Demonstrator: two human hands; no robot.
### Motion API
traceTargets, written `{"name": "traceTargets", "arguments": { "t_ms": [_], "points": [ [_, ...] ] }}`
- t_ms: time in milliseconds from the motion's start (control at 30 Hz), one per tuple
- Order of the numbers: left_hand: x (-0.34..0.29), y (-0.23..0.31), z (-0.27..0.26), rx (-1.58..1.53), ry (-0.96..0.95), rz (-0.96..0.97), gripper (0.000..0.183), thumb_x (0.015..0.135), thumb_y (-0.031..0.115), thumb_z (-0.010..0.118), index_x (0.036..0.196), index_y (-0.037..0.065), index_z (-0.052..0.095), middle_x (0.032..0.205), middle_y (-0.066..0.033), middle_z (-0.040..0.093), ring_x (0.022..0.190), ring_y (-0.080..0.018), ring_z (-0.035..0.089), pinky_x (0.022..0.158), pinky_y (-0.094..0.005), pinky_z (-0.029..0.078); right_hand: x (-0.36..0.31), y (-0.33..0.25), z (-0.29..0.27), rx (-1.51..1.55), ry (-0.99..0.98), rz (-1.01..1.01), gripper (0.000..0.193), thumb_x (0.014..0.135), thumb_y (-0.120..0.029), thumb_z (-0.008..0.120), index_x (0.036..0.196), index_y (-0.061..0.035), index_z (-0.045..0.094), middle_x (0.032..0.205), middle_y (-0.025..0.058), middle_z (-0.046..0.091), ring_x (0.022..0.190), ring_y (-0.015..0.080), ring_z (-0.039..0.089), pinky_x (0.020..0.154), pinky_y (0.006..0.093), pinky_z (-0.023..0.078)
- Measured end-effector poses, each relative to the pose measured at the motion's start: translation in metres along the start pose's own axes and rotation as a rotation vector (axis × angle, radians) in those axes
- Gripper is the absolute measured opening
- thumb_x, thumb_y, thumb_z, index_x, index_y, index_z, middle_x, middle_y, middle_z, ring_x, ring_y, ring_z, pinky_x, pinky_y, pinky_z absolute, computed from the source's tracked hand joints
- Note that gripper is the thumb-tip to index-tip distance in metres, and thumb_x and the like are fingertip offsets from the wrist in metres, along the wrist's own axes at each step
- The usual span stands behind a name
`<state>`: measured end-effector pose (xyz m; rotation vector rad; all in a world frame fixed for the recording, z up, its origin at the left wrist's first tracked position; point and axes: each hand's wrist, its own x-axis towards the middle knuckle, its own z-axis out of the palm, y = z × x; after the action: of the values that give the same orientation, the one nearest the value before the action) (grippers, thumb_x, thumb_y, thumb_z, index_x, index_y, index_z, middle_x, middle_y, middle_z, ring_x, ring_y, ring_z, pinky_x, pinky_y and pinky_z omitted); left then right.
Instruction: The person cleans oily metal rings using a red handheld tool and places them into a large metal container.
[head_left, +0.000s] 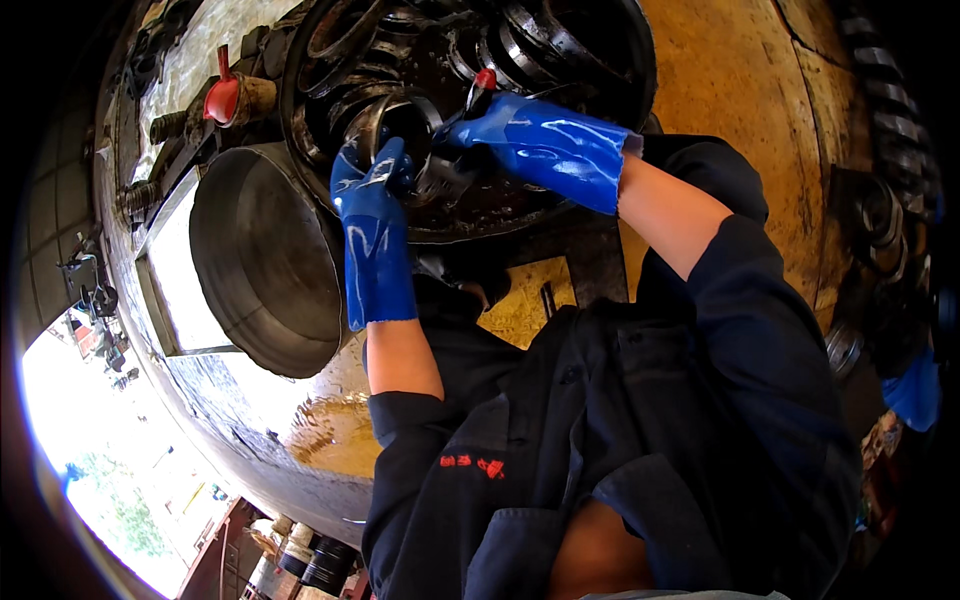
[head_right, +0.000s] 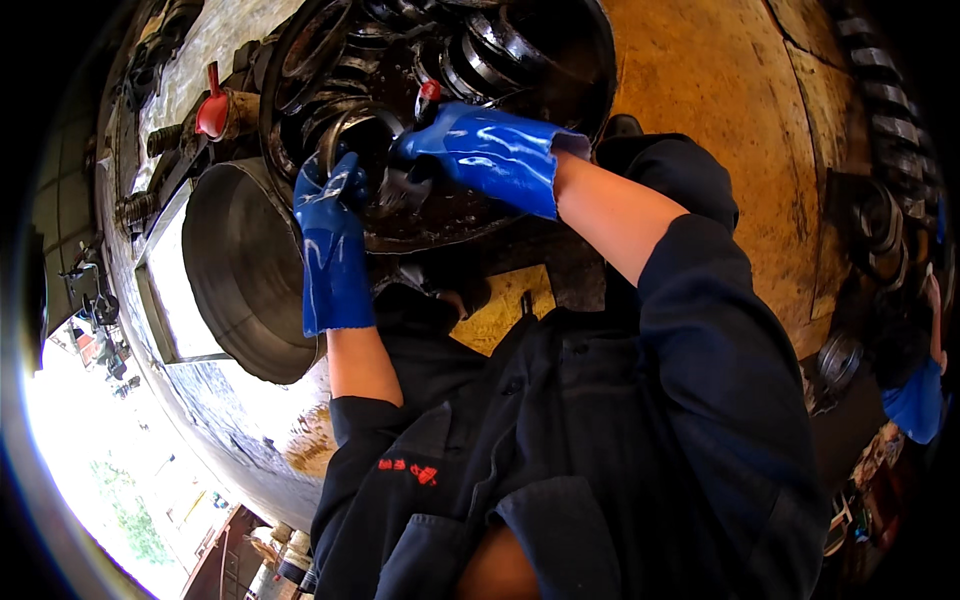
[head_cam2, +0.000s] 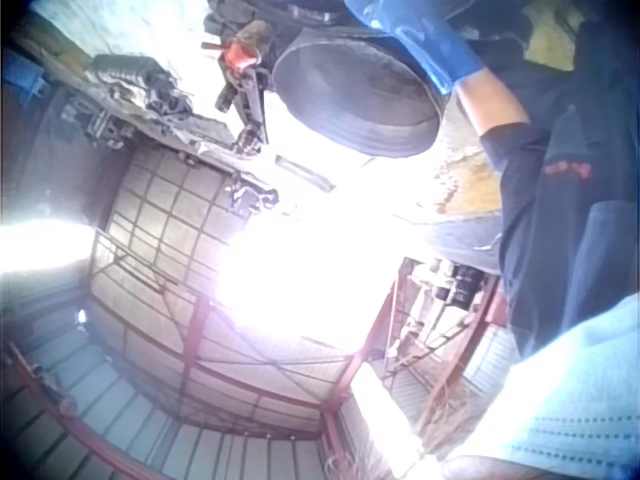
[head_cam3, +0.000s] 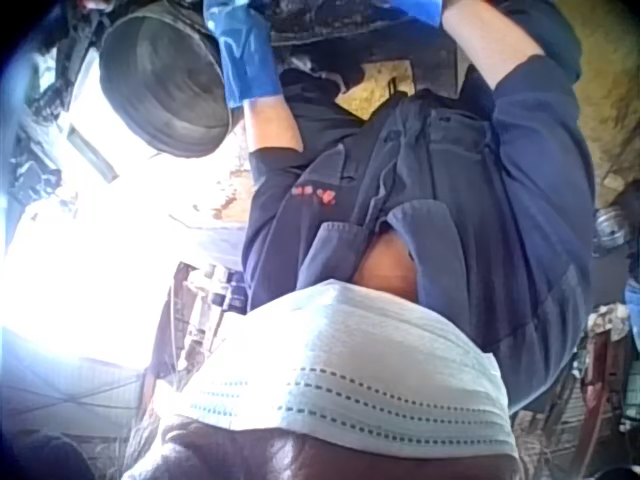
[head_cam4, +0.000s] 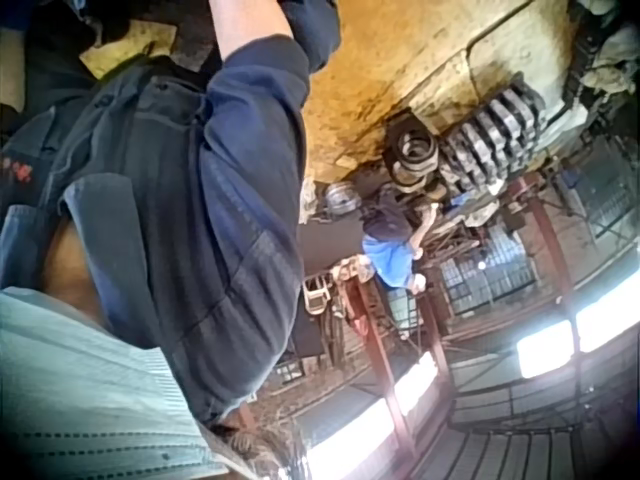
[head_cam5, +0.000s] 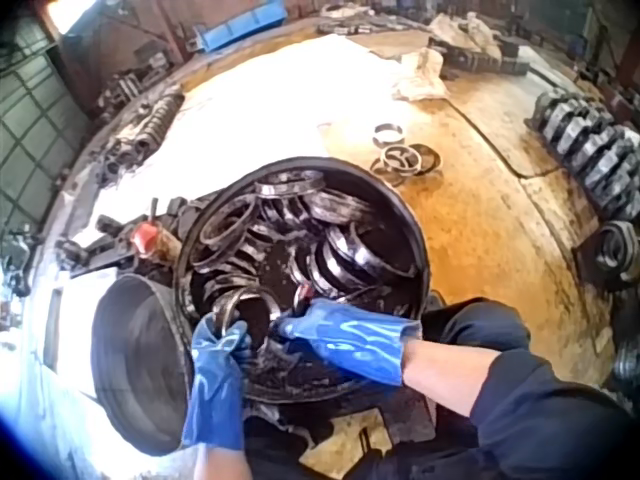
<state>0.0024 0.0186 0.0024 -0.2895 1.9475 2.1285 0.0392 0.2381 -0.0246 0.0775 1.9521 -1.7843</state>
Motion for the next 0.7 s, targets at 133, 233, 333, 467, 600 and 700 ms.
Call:
{"name": "traceTargets", "arguments": {
  "t_ms": [133,233,333,467,600,700],
  "points": [
    [0.004,0.02,-0.008,-0.132,-0.051,0.048,0.029,0.088,-0.002,0.068,0.116,0.001,0.063,0.078,-0.0037,0.062,0.062,-0.0126,0.057,0.053,-0.0247,0.044,0.002,-0.003,-0.003,-0.137,0.262,0.221,0.048,0.087,-0.053,0.073,0.109,-0.0096,0.074,0.091,0.007,0.073,0.081,0.016,0.068,0.075,0.0324,0.054],
    [0.007,0.031,-0.024,-0.184,-0.141,0.023,0.032,0.091,0.002,0.064,0.122,0.002,0.061,0.069,0.0016,0.054,0.055,-0.0104,0.048,0.05,-0.0264,0.04,0.002,-0.003,0.002,0.042,0.154,0.247,0.053,0.087,-0.056,0.073,0.107,-0.0072,0.073,0.089,0.0078,0.072,0.08,0.0173,0.067,0.078,0.0328,0.054],
    [0.004,0.025,-0.035,-0.285,-0.314,0.05,0.032,0.094,0.008,0.06,0.126,0.001,0.06,0.062,0.0021,0.046,0.051,-0.0103,0.042,0.048,-0.0283,0.034,-0.009,-0.008,0.0,0.18,0.083,0.226,0.048,0.088,-0.05,0.075,0.104,-0.0052,0.074,0.088,0.0084,0.073,0.079,0.0184,0.068,0.079,0.0326,0.055],
    [0.005,0.021,-0.034,-0.364,-0.449,-0.054,0.04,0.095,0.013,0.059,0.132,-0.001,0.057,0.062,0.0008,0.046,0.052,-0.0112,0.041,0.055,-0.0299,0.036,0.004,0.021,-0.006,0.285,0.13,0.169,0.038,0.087,-0.04,0.077,0.099,-0.0034,0.075,0.089,0.0086,0.076,0.077,0.017,0.071,0.079,0.0303,0.056],
    [0.001,0.03,-0.028,0.474,-0.069,0.251,0.046,0.086,0.008,0.072,0.129,-0.001,0.058,0.09,-0.0054,0.067,0.083,-0.0129,0.063,0.078,-0.0283,0.053,0.005,-0.01,-0.002,-0.064,0.299,0.195,0.034,0.088,-0.037,0.073,0.105,-0.008,0.075,0.09,0.0071,0.076,0.081,0.0149,0.071,0.081,0.0299,0.055],
    [0.004,0.026,-0.033,0.735,-0.026,0.341,0.046,0.084,0.009,0.074,0.127,-0.001,0.059,0.095,-0.0048,0.068,0.083,-0.0106,0.063,0.077,-0.0257,0.053,-0.002,-0.023,0.007,-0.398,0.384,0.111,0.03,0.089,-0.036,0.072,0.112,-0.017,0.074,0.094,0.0053,0.076,0.089,0.0174,0.072,0.083,0.0319,0.057]
  ]
}}
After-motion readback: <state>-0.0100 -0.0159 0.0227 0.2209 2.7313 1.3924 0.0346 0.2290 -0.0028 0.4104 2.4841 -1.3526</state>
